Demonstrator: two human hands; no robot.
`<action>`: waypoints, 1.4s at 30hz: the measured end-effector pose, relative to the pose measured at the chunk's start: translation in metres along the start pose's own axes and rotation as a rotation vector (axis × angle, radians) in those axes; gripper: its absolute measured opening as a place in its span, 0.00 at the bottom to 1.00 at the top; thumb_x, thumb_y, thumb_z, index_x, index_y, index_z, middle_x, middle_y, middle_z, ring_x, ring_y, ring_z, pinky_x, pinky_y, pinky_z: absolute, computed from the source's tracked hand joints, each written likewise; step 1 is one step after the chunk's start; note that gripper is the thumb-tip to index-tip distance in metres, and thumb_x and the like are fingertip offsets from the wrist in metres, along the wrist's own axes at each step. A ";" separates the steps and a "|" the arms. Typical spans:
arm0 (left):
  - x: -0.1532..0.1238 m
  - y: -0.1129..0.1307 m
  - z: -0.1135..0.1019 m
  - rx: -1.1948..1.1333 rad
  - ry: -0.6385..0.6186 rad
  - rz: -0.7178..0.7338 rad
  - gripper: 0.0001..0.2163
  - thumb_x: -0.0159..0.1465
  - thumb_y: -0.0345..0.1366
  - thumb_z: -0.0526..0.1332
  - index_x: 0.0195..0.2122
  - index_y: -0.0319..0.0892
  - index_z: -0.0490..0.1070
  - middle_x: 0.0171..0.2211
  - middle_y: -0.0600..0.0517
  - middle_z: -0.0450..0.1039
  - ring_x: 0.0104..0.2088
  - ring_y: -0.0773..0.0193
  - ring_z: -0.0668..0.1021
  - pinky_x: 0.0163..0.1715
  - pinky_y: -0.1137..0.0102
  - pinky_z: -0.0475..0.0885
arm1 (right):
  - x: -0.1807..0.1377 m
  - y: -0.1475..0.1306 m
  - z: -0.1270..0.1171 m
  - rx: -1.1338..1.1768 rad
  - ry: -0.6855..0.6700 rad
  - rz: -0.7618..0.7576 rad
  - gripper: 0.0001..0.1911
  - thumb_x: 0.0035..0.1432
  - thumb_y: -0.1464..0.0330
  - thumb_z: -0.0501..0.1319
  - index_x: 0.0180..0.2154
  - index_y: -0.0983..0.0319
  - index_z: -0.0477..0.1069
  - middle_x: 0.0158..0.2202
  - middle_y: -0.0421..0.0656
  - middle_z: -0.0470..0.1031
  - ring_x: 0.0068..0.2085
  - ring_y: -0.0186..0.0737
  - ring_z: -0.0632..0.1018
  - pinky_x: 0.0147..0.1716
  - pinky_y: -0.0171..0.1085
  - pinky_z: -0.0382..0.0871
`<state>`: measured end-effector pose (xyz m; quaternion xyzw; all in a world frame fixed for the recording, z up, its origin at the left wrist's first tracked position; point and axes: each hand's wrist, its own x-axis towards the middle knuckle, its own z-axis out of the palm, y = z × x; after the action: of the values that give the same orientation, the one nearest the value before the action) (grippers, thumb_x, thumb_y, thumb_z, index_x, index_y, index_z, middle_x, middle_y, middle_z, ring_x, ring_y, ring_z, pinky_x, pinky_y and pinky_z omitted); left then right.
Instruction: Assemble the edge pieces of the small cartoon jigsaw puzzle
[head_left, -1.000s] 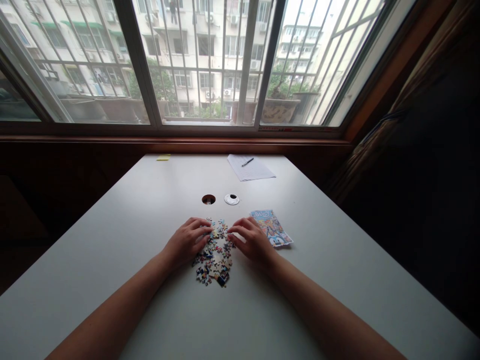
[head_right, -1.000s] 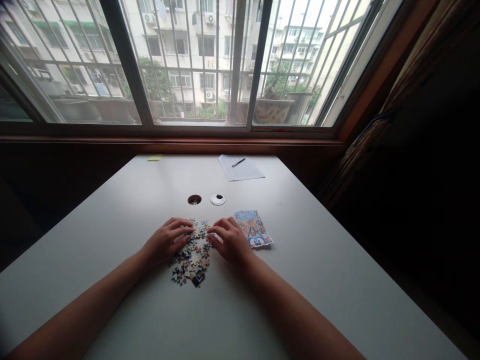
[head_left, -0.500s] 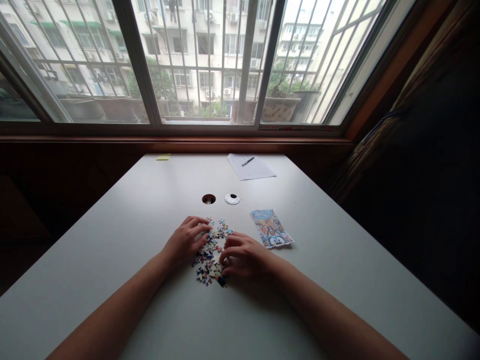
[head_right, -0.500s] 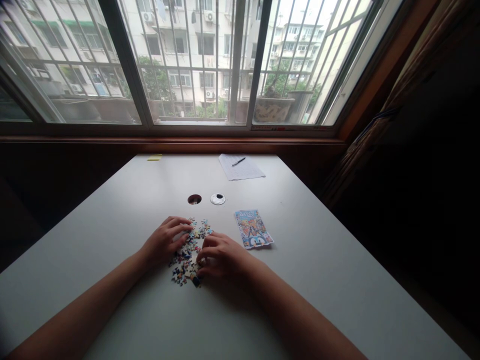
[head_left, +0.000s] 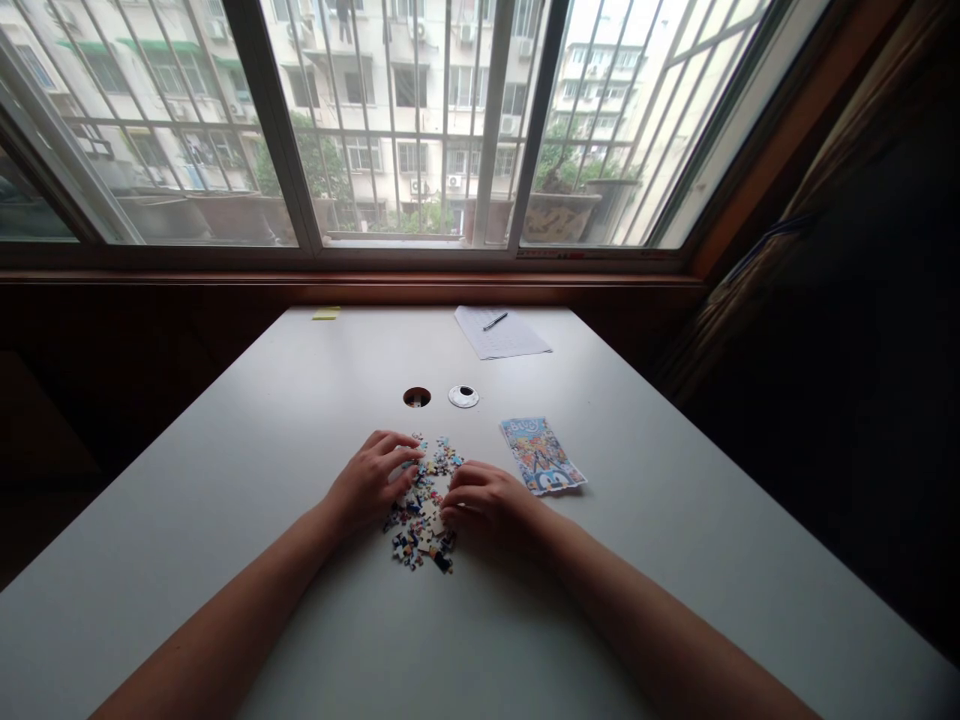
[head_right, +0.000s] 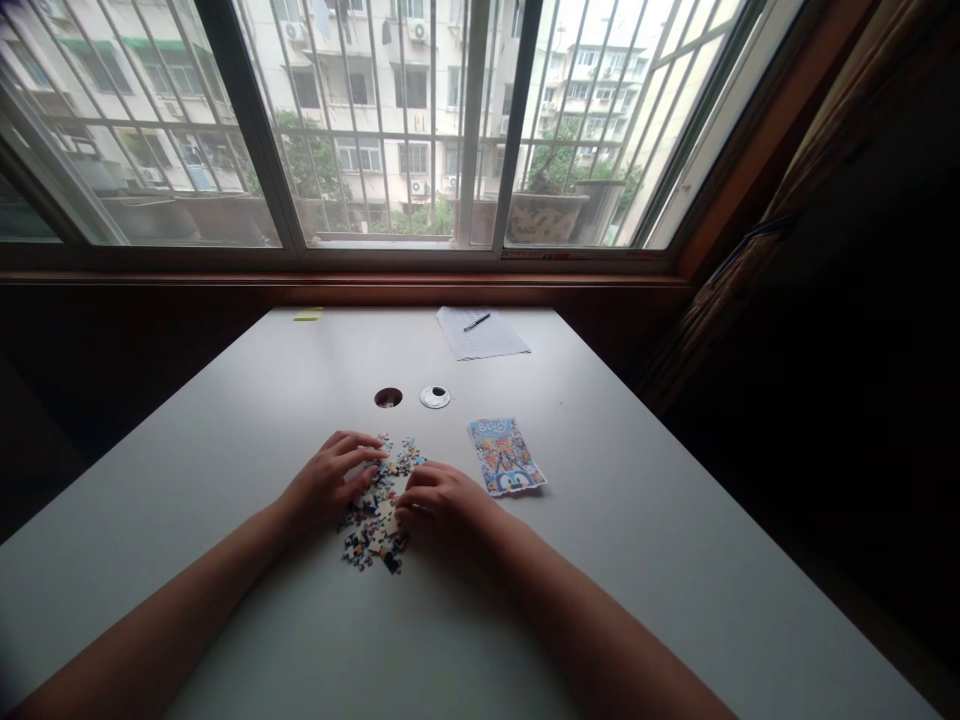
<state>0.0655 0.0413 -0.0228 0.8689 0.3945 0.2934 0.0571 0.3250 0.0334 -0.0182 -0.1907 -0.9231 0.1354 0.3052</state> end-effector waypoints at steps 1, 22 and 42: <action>0.000 -0.001 0.000 -0.006 0.006 0.001 0.10 0.69 0.34 0.60 0.50 0.47 0.75 0.50 0.48 0.75 0.52 0.54 0.72 0.54 0.56 0.72 | 0.000 0.001 0.001 0.006 0.022 0.017 0.10 0.67 0.63 0.61 0.37 0.59 0.79 0.34 0.46 0.77 0.36 0.38 0.77 0.37 0.36 0.72; 0.002 0.019 -0.019 -0.173 -0.219 0.232 0.08 0.65 0.38 0.66 0.45 0.54 0.79 0.48 0.49 0.76 0.58 0.52 0.68 0.60 0.55 0.68 | -0.004 0.014 -0.002 -0.058 0.220 0.302 0.05 0.65 0.66 0.64 0.36 0.58 0.78 0.34 0.43 0.77 0.37 0.41 0.74 0.41 0.41 0.70; 0.003 0.010 -0.009 -0.184 -0.055 0.217 0.06 0.69 0.37 0.62 0.42 0.48 0.78 0.39 0.48 0.80 0.48 0.58 0.76 0.53 0.62 0.73 | -0.003 0.010 0.001 -0.118 0.134 0.191 0.04 0.64 0.69 0.63 0.37 0.58 0.77 0.35 0.45 0.76 0.37 0.42 0.72 0.40 0.41 0.69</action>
<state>0.0687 0.0357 -0.0110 0.9054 0.2678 0.3087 0.1153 0.3297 0.0405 -0.0239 -0.3041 -0.8846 0.0961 0.3402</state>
